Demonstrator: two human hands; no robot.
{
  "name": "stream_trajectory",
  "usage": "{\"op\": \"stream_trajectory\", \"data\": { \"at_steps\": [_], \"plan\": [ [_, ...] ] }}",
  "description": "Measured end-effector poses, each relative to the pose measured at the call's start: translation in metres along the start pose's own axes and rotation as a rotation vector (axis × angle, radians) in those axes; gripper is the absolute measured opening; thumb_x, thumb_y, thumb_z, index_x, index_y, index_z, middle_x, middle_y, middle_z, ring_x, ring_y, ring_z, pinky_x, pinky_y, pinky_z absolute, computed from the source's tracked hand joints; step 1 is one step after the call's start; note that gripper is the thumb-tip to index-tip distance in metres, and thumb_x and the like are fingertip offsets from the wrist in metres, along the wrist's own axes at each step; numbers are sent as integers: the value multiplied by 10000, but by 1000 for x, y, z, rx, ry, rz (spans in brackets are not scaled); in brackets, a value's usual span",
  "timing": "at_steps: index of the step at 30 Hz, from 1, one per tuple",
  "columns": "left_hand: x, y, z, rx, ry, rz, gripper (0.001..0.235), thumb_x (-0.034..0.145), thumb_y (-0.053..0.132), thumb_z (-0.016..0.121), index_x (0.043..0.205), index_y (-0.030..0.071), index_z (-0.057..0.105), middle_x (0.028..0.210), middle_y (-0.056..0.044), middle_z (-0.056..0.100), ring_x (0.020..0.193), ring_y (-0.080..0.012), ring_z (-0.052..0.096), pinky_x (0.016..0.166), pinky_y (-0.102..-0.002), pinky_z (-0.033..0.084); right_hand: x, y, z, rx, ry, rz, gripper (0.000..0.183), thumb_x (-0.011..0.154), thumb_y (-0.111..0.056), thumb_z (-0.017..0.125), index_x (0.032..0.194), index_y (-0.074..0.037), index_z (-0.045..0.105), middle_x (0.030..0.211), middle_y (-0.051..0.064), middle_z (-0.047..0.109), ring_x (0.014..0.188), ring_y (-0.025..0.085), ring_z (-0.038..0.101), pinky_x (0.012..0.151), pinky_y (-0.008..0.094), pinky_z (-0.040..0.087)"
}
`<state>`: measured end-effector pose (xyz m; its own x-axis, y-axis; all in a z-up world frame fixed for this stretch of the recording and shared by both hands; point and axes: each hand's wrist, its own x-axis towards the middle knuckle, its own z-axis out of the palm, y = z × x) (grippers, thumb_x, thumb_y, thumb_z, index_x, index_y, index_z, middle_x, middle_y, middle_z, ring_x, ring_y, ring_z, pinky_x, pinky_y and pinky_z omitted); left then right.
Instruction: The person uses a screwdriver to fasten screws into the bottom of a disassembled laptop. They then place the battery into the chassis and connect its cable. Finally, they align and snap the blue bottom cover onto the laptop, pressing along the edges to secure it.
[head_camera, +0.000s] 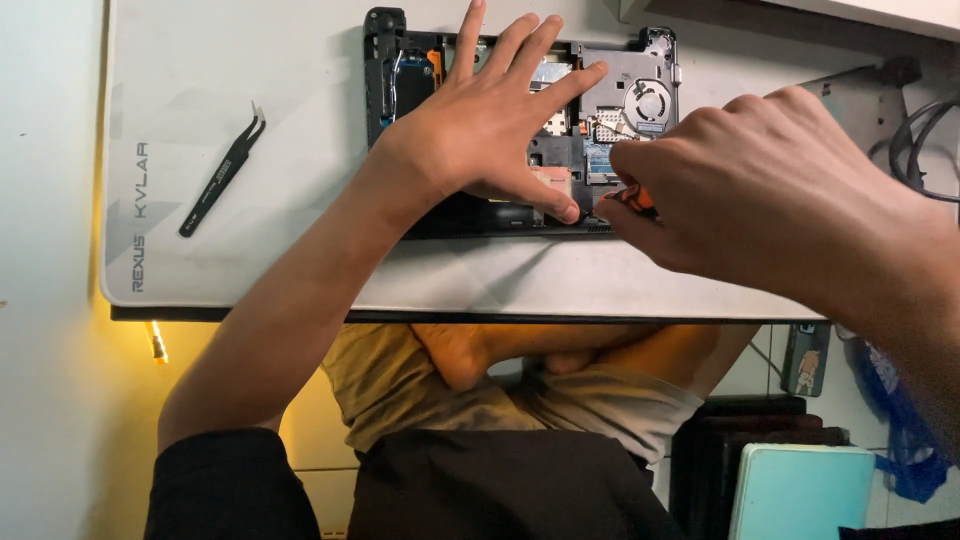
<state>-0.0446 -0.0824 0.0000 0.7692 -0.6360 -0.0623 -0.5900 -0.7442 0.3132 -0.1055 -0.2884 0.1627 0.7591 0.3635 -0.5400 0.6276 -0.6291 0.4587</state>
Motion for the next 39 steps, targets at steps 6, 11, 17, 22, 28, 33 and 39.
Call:
{"op": "stream_trajectory", "data": {
  "at_steps": [6, 11, 17, 22, 28, 33, 39],
  "plan": [
    [0, -1, -1, -4, 3, 5, 1484, 779, 1116, 752, 1890, 310, 190, 1929, -328, 92, 1779, -458, -14, 1308, -786, -159, 8, 8, 2, 31, -4, -55, 424, 1110, -731, 635, 1132, -308, 647, 861, -100, 792, 726, 302, 779, 603, 429, 483],
    [0, -2, -1, 1, 25, 19, 1496, 777, 1120, 766, 1889, 294, 201, 1919, -342, 125, 1776, -476, 22, 1312, -788, -141, 10, 2, -10, 81, -18, 8, 475, 1184, -731, 558, 1052, -294, 690, 697, 28, 803, 742, 421, 776, 682, 471, 506],
    [-1, -2, 1, 2, 15, 12, 1470, 805, 1097, 766, 1896, 304, 182, 1924, -331, 117, 1778, -459, 7, 1319, -774, -135, 19, 12, 2, 123, -76, 31, 499, 1139, -784, 580, 1098, -316, 750, 860, 78, 882, 879, 439, 838, 748, 503, 592],
    [3, -7, -6, -35, -38, 13, 1152, 1006, 878, 693, 1889, 324, 201, 1931, -323, 102, 1786, -420, -22, 1305, -784, -185, 13, 17, 10, 284, 1, 47, 516, 1090, -785, 661, 1029, -282, 759, 864, 122, 858, 896, 494, 774, 774, 550, 581],
    [4, -11, -8, -85, -11, 52, 1077, 1021, 761, 757, 1869, 288, 291, 1894, -327, 198, 1778, -414, 51, 1317, -764, -154, 3, 18, 8, 253, 25, -20, 429, 1130, -734, 638, 1061, -324, 742, 929, -36, 855, 869, 403, 772, 720, 523, 548],
    [-1, -11, -20, -126, 31, 71, 911, 1039, 631, 777, 1803, 264, 442, 1787, -253, 412, 1711, -385, 271, 1368, -709, -38, 9, 12, 5, 238, 57, -71, 402, 1175, -595, 619, 971, -290, 782, 835, 44, 827, 833, 415, 770, 743, 511, 535],
    [-5, -15, -28, -196, 106, 41, 705, 1073, 534, 774, 1710, 286, 601, 1645, -128, 564, 1594, -536, 371, 1337, -682, 265, 13, 14, 0, 308, 31, -70, 364, 1167, -581, 665, 1047, -252, 764, 838, 50, 839, 817, 393, 771, 770, 520, 557]
  ]
}}
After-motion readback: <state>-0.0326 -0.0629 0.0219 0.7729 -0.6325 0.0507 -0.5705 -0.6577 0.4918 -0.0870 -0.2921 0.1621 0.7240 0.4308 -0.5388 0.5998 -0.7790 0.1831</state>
